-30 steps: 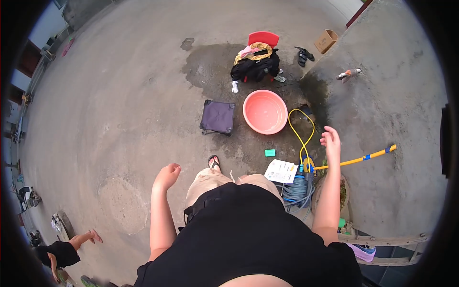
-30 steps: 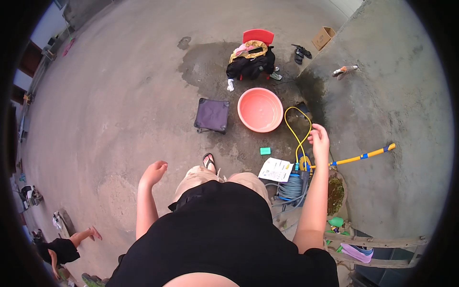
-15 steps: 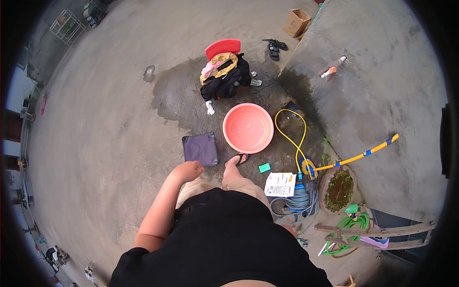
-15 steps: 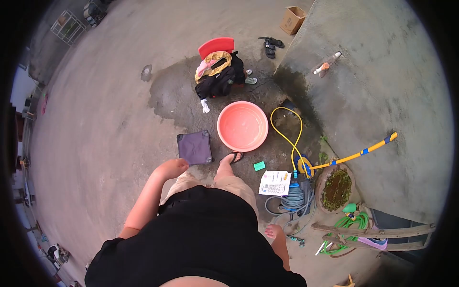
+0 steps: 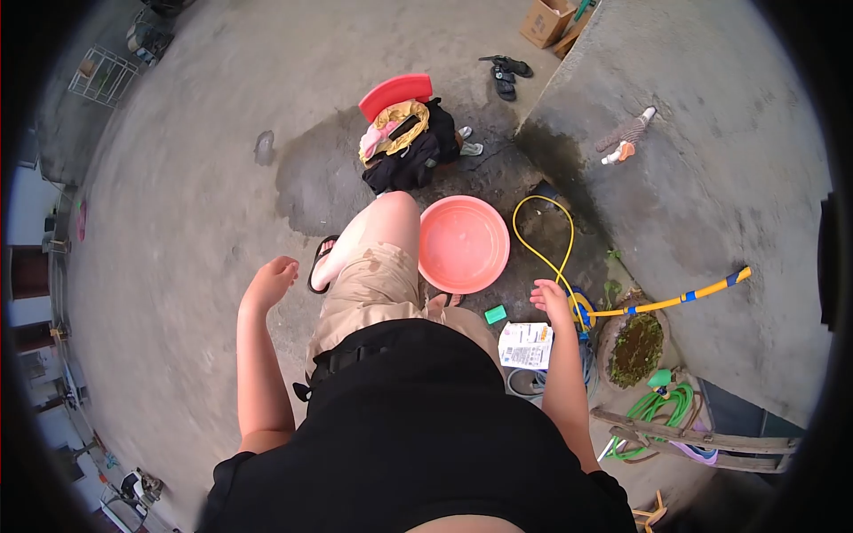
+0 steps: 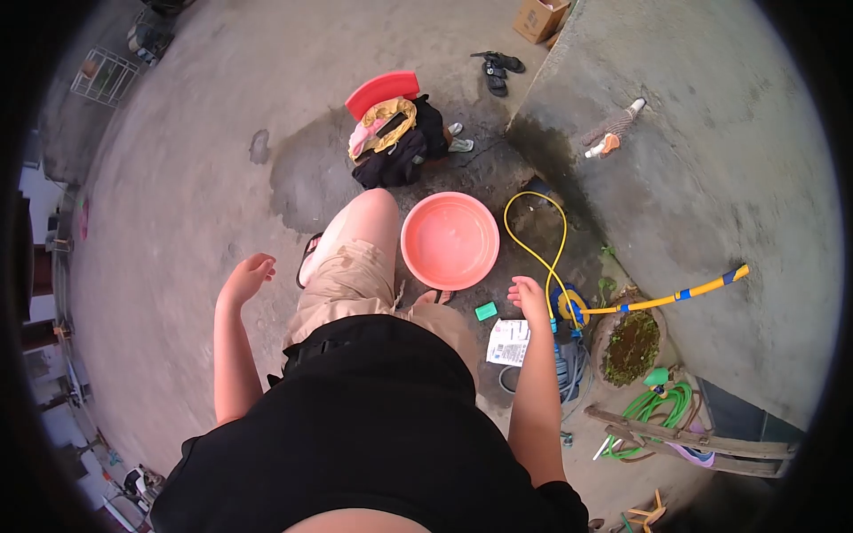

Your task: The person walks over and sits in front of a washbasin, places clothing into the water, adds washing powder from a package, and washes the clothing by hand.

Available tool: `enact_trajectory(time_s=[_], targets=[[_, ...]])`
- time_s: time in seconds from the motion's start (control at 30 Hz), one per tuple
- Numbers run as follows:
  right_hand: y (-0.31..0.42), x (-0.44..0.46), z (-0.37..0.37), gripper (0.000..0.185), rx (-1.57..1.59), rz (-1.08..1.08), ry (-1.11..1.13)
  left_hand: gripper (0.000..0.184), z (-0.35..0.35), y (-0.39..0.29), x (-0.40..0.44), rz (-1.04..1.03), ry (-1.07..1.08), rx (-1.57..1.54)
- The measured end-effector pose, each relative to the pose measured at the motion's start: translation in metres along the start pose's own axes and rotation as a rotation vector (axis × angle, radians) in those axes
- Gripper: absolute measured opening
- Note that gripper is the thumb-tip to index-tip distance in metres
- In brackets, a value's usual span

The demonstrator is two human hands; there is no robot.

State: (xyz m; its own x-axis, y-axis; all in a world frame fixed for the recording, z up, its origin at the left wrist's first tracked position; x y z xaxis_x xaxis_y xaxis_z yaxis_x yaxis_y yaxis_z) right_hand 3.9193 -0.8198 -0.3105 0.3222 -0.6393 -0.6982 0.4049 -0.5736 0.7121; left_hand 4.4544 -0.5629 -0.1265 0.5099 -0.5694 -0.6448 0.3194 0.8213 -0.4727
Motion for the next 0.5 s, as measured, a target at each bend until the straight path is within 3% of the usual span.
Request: enact_trajectory(time_s=[0.1,0.27,0.4,0.47,0.5], targets=[[0.028,-0.005,-0.015,0.026,0.031,-0.002,-0.004,0.033,-0.009,-0.014,0.042,0.0,0.133,0.101],[-0.01,0.002,-0.052,0.026,0.065,-0.097,0.005,0.036,-0.047,-0.094,0.165,-0.143,0.48,0.238],[-0.047,0.047,-0.094,0.021,0.306,-0.107,-0.228,0.038,-0.147,-0.156,0.286,-0.491,0.778,0.937],[-0.071,0.095,-0.123,0.02,0.469,-0.034,-0.348,0.038,-0.221,-0.174,0.315,-0.616,0.83,1.07],[-0.081,0.121,-0.139,0.019,0.534,0.012,-0.406,0.037,-0.249,-0.173,0.319,-0.628,0.78,0.884]])
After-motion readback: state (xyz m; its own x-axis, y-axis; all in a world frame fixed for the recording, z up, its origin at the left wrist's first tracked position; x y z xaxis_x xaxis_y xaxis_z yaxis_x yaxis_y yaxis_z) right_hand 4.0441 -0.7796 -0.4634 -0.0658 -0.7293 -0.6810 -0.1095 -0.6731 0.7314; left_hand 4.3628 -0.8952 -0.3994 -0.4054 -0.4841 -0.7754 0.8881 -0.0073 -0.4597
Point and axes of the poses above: each hand's wrist, its own x-axis towards the middle knuckle, its own z-axis out of the back of the hand, y = z × x, the point moved 7 cm from there along x, towards the middle knuckle, and after that the axes turned 5 degrees about y, right-handed, at the moved point
